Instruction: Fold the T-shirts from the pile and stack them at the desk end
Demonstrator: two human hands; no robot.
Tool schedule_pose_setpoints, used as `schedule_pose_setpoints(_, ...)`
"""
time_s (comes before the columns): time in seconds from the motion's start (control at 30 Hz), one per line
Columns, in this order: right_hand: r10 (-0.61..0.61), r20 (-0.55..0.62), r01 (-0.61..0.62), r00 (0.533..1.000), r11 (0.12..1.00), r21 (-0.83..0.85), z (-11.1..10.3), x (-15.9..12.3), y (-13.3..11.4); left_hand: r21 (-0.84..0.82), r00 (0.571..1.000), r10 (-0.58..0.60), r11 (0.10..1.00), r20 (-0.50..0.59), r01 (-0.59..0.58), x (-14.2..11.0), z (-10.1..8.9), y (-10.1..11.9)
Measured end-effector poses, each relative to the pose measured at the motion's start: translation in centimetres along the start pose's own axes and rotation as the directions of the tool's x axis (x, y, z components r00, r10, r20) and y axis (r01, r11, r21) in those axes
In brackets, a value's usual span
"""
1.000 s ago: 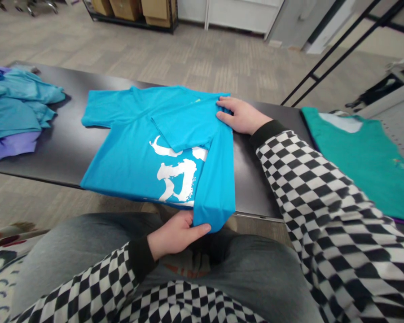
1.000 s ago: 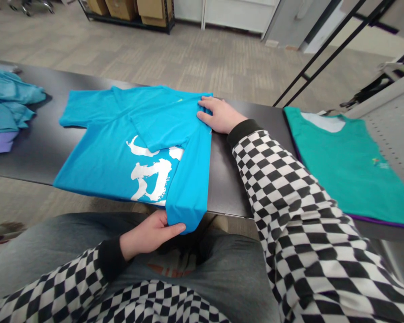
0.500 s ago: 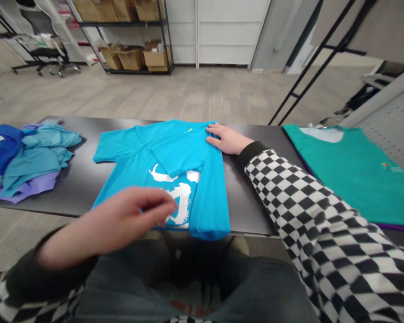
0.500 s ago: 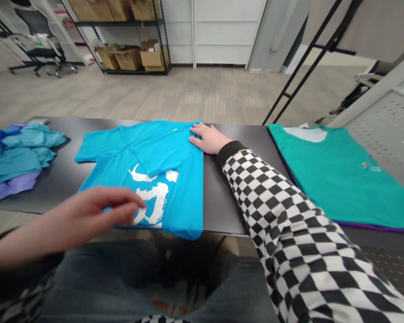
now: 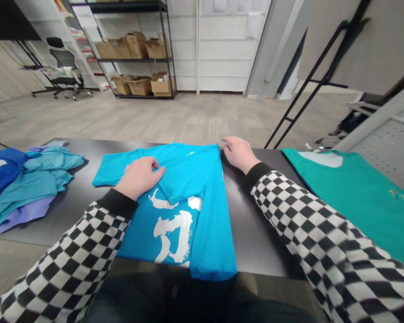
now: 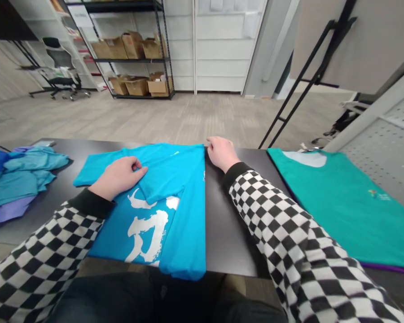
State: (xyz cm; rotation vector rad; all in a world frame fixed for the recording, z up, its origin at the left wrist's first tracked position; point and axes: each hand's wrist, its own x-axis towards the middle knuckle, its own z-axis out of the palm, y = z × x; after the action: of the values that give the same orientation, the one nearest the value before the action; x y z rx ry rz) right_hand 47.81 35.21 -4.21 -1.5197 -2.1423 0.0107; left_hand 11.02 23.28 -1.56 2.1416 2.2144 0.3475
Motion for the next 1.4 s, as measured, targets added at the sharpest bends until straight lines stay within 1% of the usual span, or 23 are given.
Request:
schedule_pose_setpoints(0.1, -0.008, 0.082, 0.008, 0.997, 1.000, 0.006, 0.6, 1.6, 0.4, -0.025, 1.000, -0.004, 1.000, 0.006, 0.004, 0.2, 0.1, -0.3)
schedule_pose_setpoints(0.23, -0.053, 0.154, 0.041, 0.987, 0.996, 0.080, 1.2, 3.4, 0.5, -0.064, 0.999, -0.025, 0.998, 0.033, 0.027, 0.4, 0.2, -0.2)
schedule_pose_setpoints(0.37, -0.015, 0.172, -0.001, 0.985, 0.996, 0.093, 1.2, 4.5, 0.9, -0.136, 1.000, -0.013, 0.991, 0.018, 0.015, 0.3, 0.2, 0.0)
schedule_pose_setpoints(0.5, 0.032, 0.161, -0.033, 0.986, 0.999, 0.004, 1.4, 5.1, 1.2, -0.231, 1.000, -0.010, 0.973, -0.024, 0.004, 0.3, 0.0, 0.4)
schedule_pose_setpoints(0.63, 0.034, 0.155, -0.022, 0.987, 0.997, -0.077, 1.6, 4.7, 1.1, -0.305, 0.999, -0.008, 0.952, -0.040, -0.005, 0.5, -0.2, 0.7)
schedule_pose_setpoints(0.8, 0.004, 0.033, -0.002, 0.999, 0.998, -0.063, 1.1, 2.9, -0.2, -0.291, 0.999, -0.022, 0.957, -0.037, 0.010, 0.8, -0.1, 0.4)
schedule_pose_setpoints(0.83, -0.003, 0.023, 0.005, 1.000, 0.998, -0.057, 1.0, 2.4, -0.6, -0.283, 0.999, -0.026, 0.959, -0.035, 0.015, 0.8, -0.1, 0.3)
schedule_pose_setpoints(0.9, -0.010, 0.063, 0.013, 0.998, 0.999, -0.044, 0.9, 1.6, -1.2, -0.268, 0.999, -0.030, 0.963, -0.024, 0.023, 0.8, 0.0, 0.2)
schedule_pose_setpoints(1.0, 0.031, 0.216, -0.025, 0.976, 0.999, -0.030, 1.1, 1.0, -1.7, -0.246, 0.999, -0.030, 0.969, -0.015, 0.026, 0.8, 0.0, 0.1)
schedule_pose_setpoints(1.07, 0.070, 0.282, -0.063, 0.957, 0.997, -0.033, 1.2, 1.0, -1.8, -0.232, 0.999, -0.033, 0.972, -0.027, 0.026, 0.7, 0.0, 0.0)
schedule_pose_setpoints(1.2, 0.109, 0.307, -0.098, 0.945, 0.994, -0.052, 1.3, 1.4, -1.6, -0.215, 0.998, -0.045, 0.976, -0.051, 0.033, 0.7, 0.1, -0.2)
schedule_pose_setpoints(1.3, 0.120, 0.306, -0.108, 0.945, 0.993, -0.057, 1.3, 1.6, -1.5, -0.207, 0.996, -0.056, 0.977, -0.068, 0.040, 0.8, 0.2, -0.3)
schedule_pose_setpoints(1.4, 0.131, 0.302, -0.117, 0.944, 0.991, -0.064, 1.4, 1.6, -1.4, -0.197, 0.996, -0.066, 0.979, -0.064, 0.052, 0.9, 0.4, -0.4)
